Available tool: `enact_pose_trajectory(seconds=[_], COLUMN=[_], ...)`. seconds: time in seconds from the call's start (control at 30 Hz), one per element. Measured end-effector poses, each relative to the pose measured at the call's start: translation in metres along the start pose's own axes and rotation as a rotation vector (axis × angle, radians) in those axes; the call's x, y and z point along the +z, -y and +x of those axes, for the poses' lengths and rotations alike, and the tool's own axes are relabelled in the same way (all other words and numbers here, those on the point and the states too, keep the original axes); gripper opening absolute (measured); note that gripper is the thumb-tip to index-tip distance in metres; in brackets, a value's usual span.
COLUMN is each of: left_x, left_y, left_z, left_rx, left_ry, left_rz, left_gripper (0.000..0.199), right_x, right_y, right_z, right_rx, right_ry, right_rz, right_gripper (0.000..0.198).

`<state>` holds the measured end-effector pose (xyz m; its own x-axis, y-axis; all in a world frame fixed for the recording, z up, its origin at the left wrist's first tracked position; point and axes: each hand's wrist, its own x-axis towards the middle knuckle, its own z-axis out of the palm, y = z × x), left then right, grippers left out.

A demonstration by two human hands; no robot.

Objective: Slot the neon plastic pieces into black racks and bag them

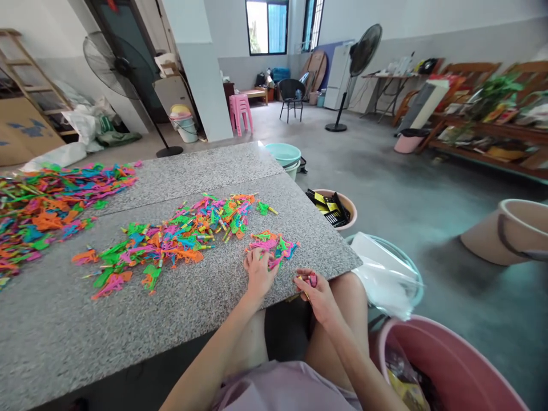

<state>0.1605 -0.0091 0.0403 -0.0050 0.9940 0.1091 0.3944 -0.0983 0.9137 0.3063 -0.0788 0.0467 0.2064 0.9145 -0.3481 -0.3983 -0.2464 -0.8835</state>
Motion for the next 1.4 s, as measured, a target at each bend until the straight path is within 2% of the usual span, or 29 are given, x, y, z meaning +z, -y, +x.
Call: enact_pose_trajectory(seconds=[0.13,0.3,0.47,0.7,1.03,1.27,1.4], left_x=[-0.021,-0.041,-0.054,-0.056,-0.052,-0.051,-0.048], left_y=[-0.009,-0.033,-0.057,-0.061,-0.064,-0.063,-0.061], left_z=[-0.008,-0.046,-0.063,-0.067,-0.071,-0.068,-0.08], left_rx=[-0.045,-0.197,-0.317,-0.341,-0.327,-0.311,-0.318], left_ry=[0.102,0.169,0.173,0.145,0.104,0.085,0.025], left_rz=[-0.195,-0.452,-0.776,-0.846,-0.838,-0.821,-0.859], left_gripper=[0.027,0.043,0.035,0.034,0.031,0.029,0.028], right_x=[0.006,0.027,0.036,0.038,0.039,0.038,0.044], right_y=[0.008,0.021,0.027,0.025,0.027,0.025,0.017], right_z=[-0.006,-0.02,-0.033,-0.041,-0.048,-0.046,-0.052], right_rx=[-0.016,-0.082,-0.154,-0.21,-0.199,-0.171,-0.107], right_ry=[0.047,0.16,0.237,0.136,0.09,0.117,0.198], right_rz=[0.02,0.018,-0.097,-0.163,-0.191,-0.195,-0.159], right_gripper=[0.048,0.038,0.032,0.033,0.036,0.039,0.042])
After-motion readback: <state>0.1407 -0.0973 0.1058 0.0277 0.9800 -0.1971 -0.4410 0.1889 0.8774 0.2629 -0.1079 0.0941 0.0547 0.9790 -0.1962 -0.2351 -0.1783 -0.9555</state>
